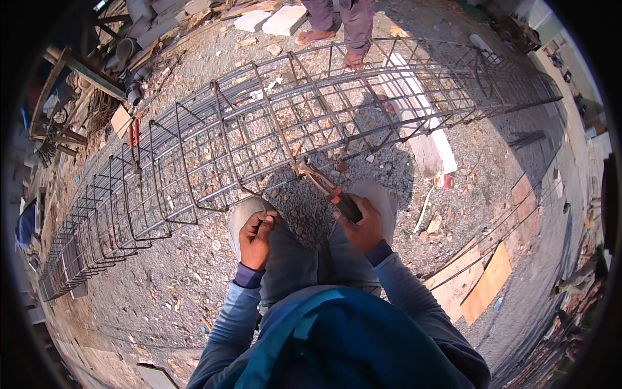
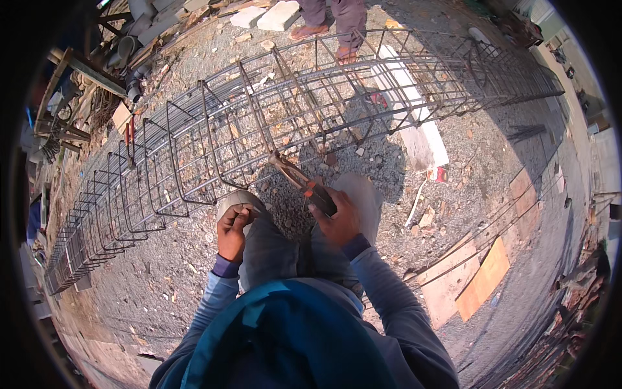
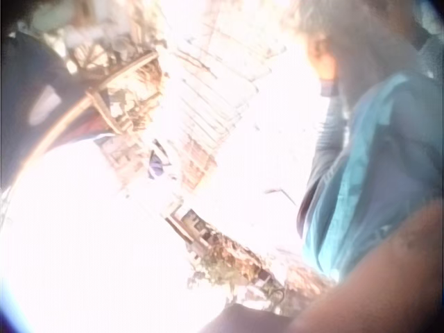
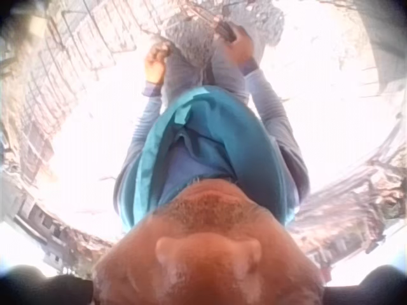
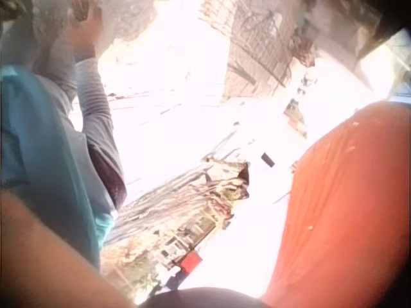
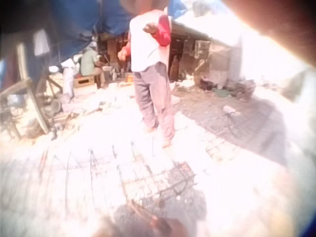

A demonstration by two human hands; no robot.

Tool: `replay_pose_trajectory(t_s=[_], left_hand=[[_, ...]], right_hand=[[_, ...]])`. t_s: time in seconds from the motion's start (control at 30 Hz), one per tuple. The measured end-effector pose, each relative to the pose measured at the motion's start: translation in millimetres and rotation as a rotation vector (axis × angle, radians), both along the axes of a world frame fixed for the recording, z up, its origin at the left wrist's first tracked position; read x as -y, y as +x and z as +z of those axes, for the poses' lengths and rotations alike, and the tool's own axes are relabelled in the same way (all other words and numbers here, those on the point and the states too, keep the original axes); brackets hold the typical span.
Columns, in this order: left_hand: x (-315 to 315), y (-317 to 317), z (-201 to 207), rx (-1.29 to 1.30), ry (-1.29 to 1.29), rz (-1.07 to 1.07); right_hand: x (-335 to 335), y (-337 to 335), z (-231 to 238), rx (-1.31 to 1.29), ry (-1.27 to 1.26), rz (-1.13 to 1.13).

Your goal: The person uses pliers to twist and cut thin wire around metal bars to secure them into a rectangular cage structure.

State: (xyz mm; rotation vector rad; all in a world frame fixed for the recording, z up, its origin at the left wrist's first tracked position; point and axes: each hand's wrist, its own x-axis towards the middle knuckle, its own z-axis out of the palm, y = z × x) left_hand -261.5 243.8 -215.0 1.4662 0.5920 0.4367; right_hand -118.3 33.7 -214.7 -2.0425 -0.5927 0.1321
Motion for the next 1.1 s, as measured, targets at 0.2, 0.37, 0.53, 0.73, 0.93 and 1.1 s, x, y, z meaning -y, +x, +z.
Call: replay_pose_trajectory(t_s=[0.2, 0.37, 0.53, 0.73, 0.93, 1.1], left_hand=[[12, 7, 14, 0.069, -0.136, -0.072], [14, 1, 21, 0.054, -0.119, -0.048], [11, -9, 9, 0.059, -0.104, -0.03], [14, -8, 9, 0.022, -0.116, -0.036], [16, -8, 7, 0.066, -0.171, -0.007], [17, -2, 13, 0.077, -0.16, -0.028]], right_hand=[[-20, 96, 35, 0.363, -0.106, -0.103], [-26, 147, 58, 0.522, -0.254, 0.013], [-28, 175, 54, 0.652, -0.427, 0.178], [-28, 177, 30, 0.599, -0.571, 0.175], [-46, 165, 39, 0.519, -0.428, 0.259], [-69, 156, 38, 0.599, -0.417, 0.353]])
